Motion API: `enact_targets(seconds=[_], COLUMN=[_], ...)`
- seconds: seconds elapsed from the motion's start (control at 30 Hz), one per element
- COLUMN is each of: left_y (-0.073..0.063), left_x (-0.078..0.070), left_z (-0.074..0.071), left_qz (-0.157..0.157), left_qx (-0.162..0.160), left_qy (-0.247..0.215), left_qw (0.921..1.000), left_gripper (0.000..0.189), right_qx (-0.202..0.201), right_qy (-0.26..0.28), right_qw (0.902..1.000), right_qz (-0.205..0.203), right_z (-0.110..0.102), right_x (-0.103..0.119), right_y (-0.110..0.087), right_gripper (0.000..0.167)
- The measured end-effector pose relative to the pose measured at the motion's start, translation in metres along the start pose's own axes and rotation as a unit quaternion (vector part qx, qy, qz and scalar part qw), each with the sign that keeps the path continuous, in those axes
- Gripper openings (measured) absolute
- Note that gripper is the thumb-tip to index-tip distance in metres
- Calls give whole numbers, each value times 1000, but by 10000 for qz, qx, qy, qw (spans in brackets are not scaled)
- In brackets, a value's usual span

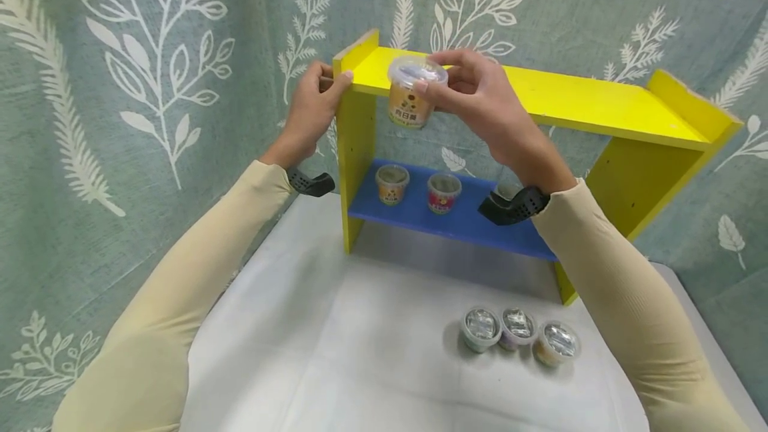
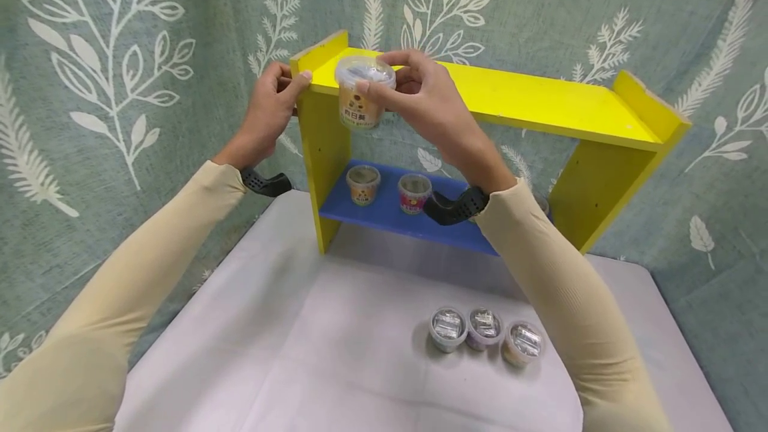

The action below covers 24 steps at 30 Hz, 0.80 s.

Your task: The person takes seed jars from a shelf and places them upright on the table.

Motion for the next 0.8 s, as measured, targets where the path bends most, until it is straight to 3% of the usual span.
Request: enact_targets(seconds=[0.57,0.8], left_y=[1,1], left_x=[0,1], left_z=[2,1], left_qz=[59,-19], left_qx=[27,12], left_qy=[-136,-140], left_qw=[9999,9999], left_gripper=[35,37], right_qx=[19,124], right_qy=[-704,-600], right_qw=[9962,9968], right_qz=[515,518], right_z=[-1,0], right_x=[-41,-60], right_y=[-24,-31], right_gripper=[61,56])
Point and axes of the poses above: each hand's wrist, its own y-axis towards the middle knuckle, its own z-axis out of the palm, x = y × z, the point moved 5 cm from there along y, towards the middle knuckle, and after that the axes turned 12 degrees about z, right-handed, at the moved point
